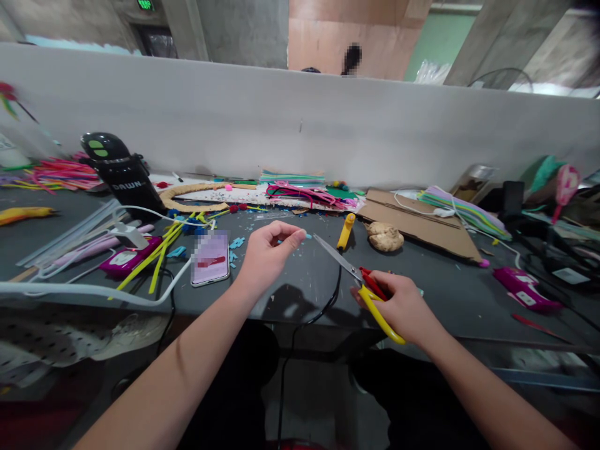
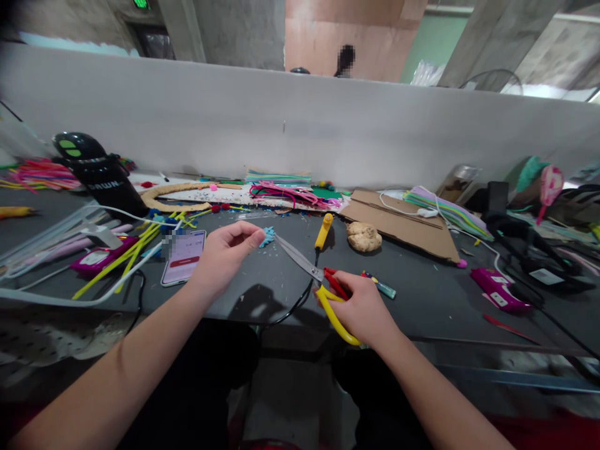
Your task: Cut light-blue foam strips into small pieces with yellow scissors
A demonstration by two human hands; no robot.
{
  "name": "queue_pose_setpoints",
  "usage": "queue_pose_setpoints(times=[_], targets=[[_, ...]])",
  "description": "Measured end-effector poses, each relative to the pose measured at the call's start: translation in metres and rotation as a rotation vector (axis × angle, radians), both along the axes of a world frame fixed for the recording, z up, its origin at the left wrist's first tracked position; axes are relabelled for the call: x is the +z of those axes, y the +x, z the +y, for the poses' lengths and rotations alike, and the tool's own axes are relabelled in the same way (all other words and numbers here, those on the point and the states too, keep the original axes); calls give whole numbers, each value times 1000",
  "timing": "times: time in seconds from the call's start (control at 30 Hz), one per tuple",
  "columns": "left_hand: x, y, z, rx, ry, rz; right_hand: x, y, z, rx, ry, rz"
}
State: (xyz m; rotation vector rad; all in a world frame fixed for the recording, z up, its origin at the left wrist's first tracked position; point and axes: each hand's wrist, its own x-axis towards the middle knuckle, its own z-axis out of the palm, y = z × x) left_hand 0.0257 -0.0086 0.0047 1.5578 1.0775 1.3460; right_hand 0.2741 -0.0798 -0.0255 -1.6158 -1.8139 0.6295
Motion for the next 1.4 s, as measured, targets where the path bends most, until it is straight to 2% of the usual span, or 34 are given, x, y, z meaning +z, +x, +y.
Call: queue_pose_setpoints(times=[0.63, 0.93, 1.4], targets=[[-2, 0, 0, -18, 2, 12, -1, 1, 2, 27, 18, -59], [-1, -1, 0, 4, 19, 62, 1, -2, 1, 44, -33, 26], [1, 1, -1, 15, 36, 88, -4, 1, 1, 47, -76, 3]])
